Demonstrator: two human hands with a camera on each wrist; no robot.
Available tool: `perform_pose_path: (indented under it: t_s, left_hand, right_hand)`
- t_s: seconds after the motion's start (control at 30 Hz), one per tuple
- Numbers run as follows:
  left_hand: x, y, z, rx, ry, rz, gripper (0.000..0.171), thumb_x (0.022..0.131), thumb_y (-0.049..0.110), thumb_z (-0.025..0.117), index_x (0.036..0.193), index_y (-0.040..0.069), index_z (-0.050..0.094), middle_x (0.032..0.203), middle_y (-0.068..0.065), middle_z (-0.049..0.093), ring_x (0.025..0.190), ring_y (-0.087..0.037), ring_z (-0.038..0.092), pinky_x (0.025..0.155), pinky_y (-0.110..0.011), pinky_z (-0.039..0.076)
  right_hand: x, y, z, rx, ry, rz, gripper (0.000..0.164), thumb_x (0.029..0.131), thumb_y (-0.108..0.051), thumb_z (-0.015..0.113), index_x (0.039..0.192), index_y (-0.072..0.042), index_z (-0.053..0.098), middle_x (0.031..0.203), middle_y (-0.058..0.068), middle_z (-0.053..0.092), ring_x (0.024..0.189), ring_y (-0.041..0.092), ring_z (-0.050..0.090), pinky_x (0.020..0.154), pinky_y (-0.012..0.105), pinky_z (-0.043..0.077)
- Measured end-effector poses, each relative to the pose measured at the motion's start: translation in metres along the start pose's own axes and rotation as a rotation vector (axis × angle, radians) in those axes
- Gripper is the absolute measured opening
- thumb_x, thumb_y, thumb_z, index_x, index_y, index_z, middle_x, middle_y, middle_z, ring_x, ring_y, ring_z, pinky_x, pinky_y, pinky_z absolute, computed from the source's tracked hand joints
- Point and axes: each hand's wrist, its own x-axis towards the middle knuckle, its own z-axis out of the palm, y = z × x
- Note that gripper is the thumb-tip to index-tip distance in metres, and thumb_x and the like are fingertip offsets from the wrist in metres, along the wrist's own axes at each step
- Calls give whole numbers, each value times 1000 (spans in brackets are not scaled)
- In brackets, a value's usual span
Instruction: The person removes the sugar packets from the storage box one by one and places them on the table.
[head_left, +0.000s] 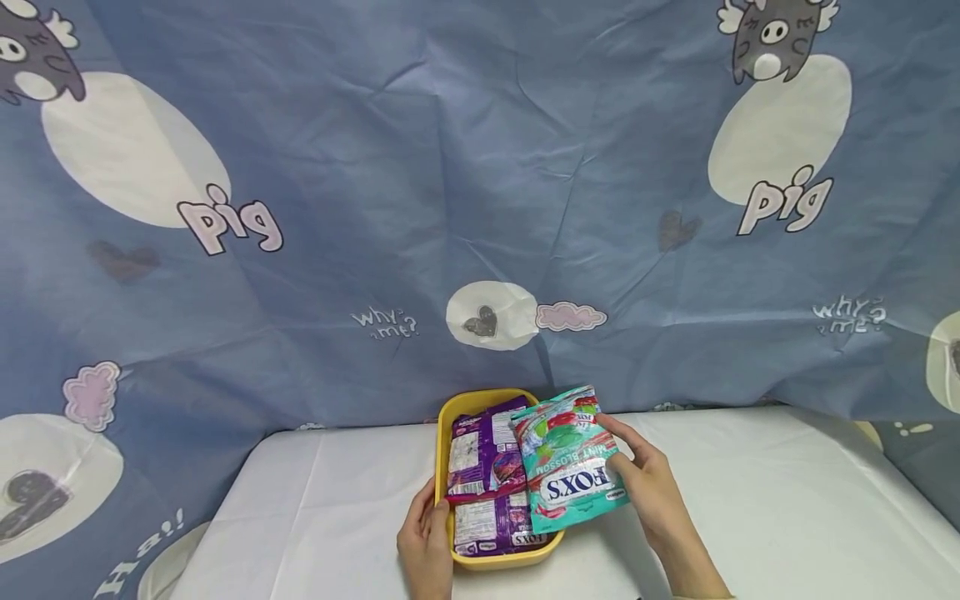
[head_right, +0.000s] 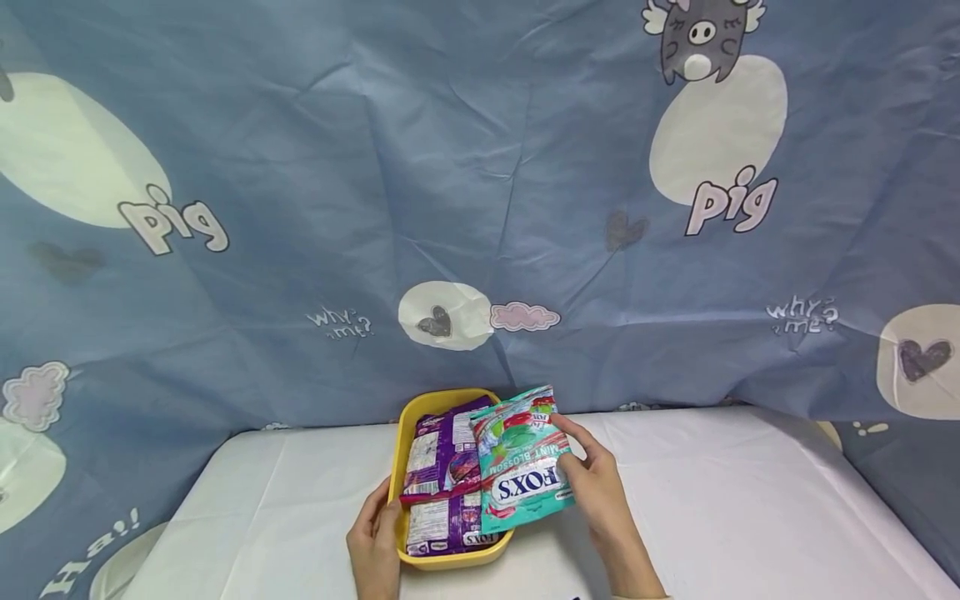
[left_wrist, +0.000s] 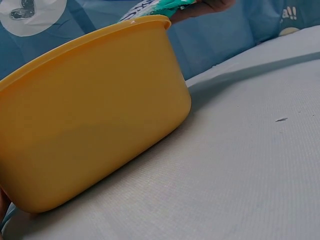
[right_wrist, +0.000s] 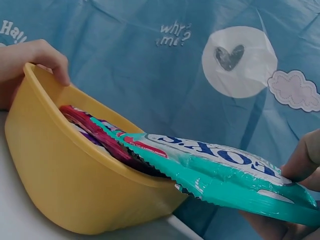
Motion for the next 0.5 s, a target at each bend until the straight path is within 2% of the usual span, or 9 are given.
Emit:
perform_pose_path:
  t_s: [0.13, 0.37, 0.5]
  left_hand:
    - [0, 1, 0, 8, -3, 5, 36, 94, 10, 51, 129, 6, 56, 130, -19, 57, 122, -29, 55, 97, -30, 45]
    - [0, 1, -1, 13, -11, 13, 36, 94, 11, 51, 129, 6, 55, 131, -19, 57, 122, -29, 55, 97, -32, 45]
    - [0, 0, -1, 20, -9, 13, 36, 94, 10, 51, 129, 5, 55, 131, -19, 57, 122, -29, 55, 97, -32, 45]
  right_hand:
    - [0, 0, -4, -3, 1, -5, 54, 87, 0, 45, 136, -23, 50, 140, 8, 46, 79, 13, 62, 68, 25, 52]
    - [0, -1, -9, -22, 24, 5, 56, 86, 1, 43, 136, -23, 49, 136, 12, 49, 76, 13, 63, 67, 26, 52]
    - [1, -2, -13, -42, 34, 0, 56, 87, 0, 43, 137, -23, 48, 138, 10, 47, 80, 10, 61, 69, 24, 51]
